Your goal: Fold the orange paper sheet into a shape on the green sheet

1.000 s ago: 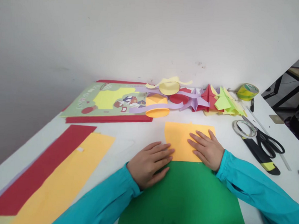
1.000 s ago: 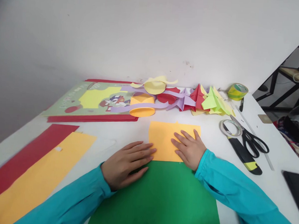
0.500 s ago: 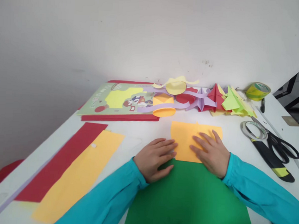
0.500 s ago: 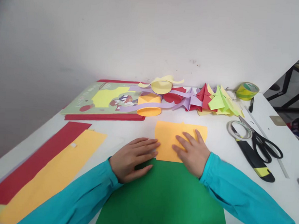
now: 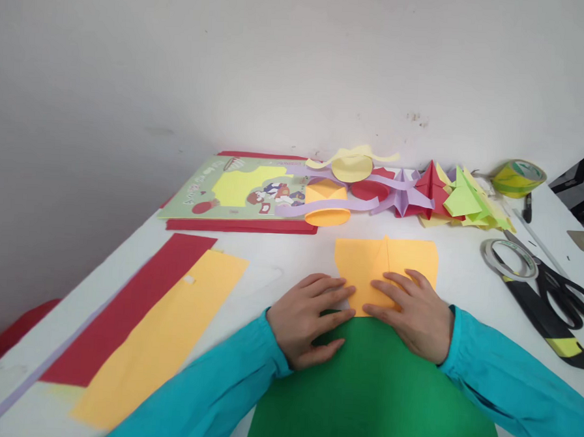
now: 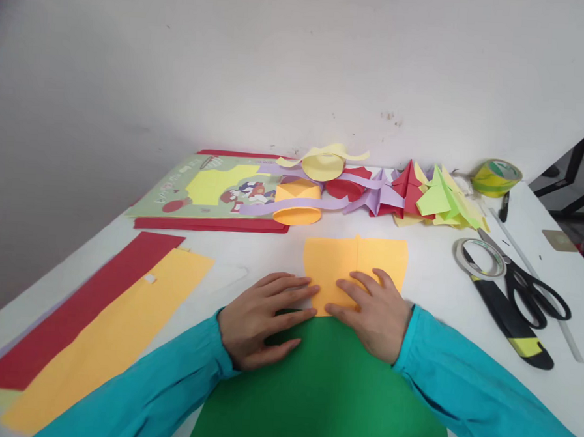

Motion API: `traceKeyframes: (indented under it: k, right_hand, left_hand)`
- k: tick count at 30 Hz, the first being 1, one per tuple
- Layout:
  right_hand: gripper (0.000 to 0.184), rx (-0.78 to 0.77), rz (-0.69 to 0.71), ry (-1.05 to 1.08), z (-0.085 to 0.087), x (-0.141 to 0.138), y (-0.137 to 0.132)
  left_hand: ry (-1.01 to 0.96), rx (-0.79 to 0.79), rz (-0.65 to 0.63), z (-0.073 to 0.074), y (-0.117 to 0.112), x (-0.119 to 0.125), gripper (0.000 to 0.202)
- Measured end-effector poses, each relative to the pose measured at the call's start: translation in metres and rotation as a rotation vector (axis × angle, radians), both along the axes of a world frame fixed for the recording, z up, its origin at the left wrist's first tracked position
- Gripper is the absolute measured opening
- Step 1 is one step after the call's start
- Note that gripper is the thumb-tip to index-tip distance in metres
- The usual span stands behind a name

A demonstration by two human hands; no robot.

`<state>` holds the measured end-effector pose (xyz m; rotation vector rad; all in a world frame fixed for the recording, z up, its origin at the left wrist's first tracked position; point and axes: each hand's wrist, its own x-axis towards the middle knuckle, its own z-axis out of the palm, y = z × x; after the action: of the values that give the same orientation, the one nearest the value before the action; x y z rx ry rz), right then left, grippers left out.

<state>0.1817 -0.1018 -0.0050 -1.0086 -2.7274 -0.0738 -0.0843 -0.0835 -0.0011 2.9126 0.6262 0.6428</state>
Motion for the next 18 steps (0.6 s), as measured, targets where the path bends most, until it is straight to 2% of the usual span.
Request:
traceKeyframes:
  k: [10,18]
  right_hand:
    - [0.043,-0.043,-0.022,-0.048,-0.002,-0.001,-0.004]
    - [0.043,-0.038,-0.026,-0.023,-0.005,-0.001,-0.004]
  left_hand:
    - [-0.109,0.117,0.102,-0.01,0.013,0.004,0.021]
    - [-0.169,0.117,0.107,-0.007,0.017,0.006,0.02]
